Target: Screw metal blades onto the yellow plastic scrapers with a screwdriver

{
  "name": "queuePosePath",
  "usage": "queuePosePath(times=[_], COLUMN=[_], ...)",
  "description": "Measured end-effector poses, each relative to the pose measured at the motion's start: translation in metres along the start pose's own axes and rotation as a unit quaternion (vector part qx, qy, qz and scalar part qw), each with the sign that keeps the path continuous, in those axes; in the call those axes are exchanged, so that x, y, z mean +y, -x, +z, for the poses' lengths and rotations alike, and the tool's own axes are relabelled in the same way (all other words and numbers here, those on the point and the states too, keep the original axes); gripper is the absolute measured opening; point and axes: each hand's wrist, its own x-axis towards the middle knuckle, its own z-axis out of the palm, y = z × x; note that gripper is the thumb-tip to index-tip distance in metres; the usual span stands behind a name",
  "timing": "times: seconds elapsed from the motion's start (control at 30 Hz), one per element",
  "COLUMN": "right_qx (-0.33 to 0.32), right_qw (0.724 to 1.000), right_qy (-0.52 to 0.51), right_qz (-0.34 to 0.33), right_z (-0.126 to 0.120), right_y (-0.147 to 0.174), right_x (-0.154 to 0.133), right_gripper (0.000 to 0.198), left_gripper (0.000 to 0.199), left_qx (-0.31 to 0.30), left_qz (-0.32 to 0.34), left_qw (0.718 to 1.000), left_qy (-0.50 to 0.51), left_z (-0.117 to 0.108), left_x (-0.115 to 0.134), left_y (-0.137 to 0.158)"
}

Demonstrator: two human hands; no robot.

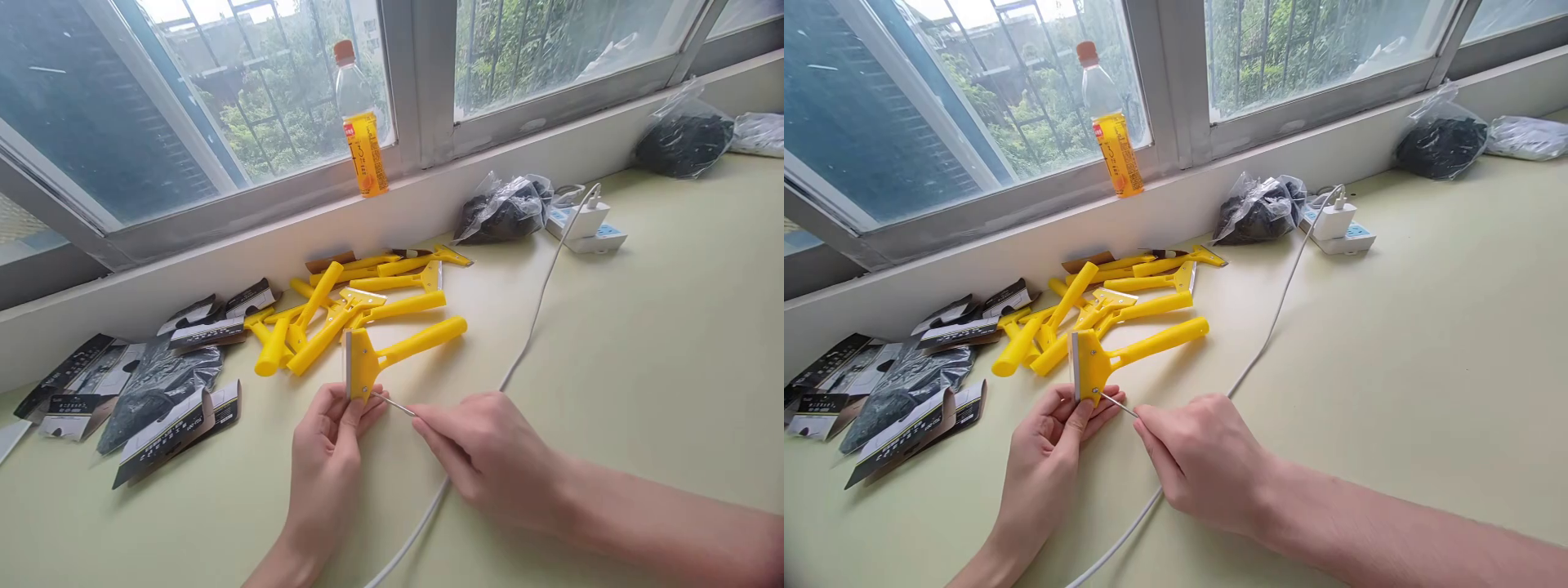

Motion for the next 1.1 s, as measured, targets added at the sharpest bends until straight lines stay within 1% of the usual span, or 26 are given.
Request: queuePosePath(times=[0.2, 0.43, 0.5, 0.57, 0.67, 0.73, 0.77, 0.83, 0.9, 0.97, 1.0, 1.07, 1.1], right_qx=[-0.007, -0.02, -0.03, -0.04, -0.059, -0.076, -0.083, -0.089, -0.071, -0.029, -0.007, 0.019, 0.021], right_qw=[1.0, 0.999, 0.998, 0.992, 0.972, 0.959, 0.956, 0.96, 0.977, 0.996, 1.0, 0.995, 0.992], right_qy=[0.006, -0.008, -0.028, -0.064, -0.137, -0.176, -0.187, -0.188, -0.145, -0.06, -0.013, 0.065, 0.088], right_qz=[0.003, 0.028, 0.056, 0.103, 0.183, 0.208, 0.208, 0.188, 0.139, 0.051, 0.002, -0.074, -0.09], right_z=[0.0, 0.002, 0.001, -0.003, -0.013, -0.022, -0.026, -0.031, -0.031, -0.027, -0.025, -0.02, -0.018], right_y=[0.001, 0.001, 0.001, -0.001, -0.004, -0.005, -0.005, -0.004, -0.003, -0.001, -0.001, 0.0, 0.0], right_x=[-0.001, -0.003, -0.007, -0.013, -0.023, -0.026, -0.026, -0.024, -0.018, -0.01, -0.005, 0.001, 0.003], right_gripper=[0.033, 0.035, 0.036, 0.033, 0.023, 0.016, 0.013, 0.012, 0.016, 0.02, 0.021, 0.021, 0.02], left_gripper=[0.031, 0.029, 0.026, 0.023, 0.022, 0.021, 0.021, 0.021, 0.024, 0.03, 0.032, 0.035, 0.036], left_qx=[-0.001, -0.007, -0.01, -0.011, -0.004, 0.002, 0.002, -0.004, -0.015, -0.028, -0.034, -0.043, -0.044], left_qz=[0.01, 0.026, 0.041, 0.065, 0.095, 0.101, 0.098, 0.081, 0.054, 0.03, 0.021, 0.008, 0.005], left_qw=[1.0, 0.999, 0.997, 0.994, 0.989, 0.987, 0.986, 0.988, 0.992, 0.996, 0.997, 0.997, 0.997], left_qy=[-0.016, -0.042, -0.06, -0.082, -0.116, -0.128, -0.131, -0.129, -0.112, -0.084, -0.073, -0.064, -0.067], left_z=[0.001, 0.0, -0.001, -0.003, -0.005, -0.006, -0.006, -0.006, -0.006, -0.007, -0.008, -0.011, -0.012], left_x=[-0.001, -0.004, -0.006, -0.007, -0.01, -0.01, -0.009, -0.007, -0.005, -0.002, -0.002, -0.001, -0.002], left_y=[0.003, 0.003, 0.004, 0.006, 0.009, 0.01, 0.01, 0.01, 0.008, 0.006, 0.005, 0.003, 0.002])
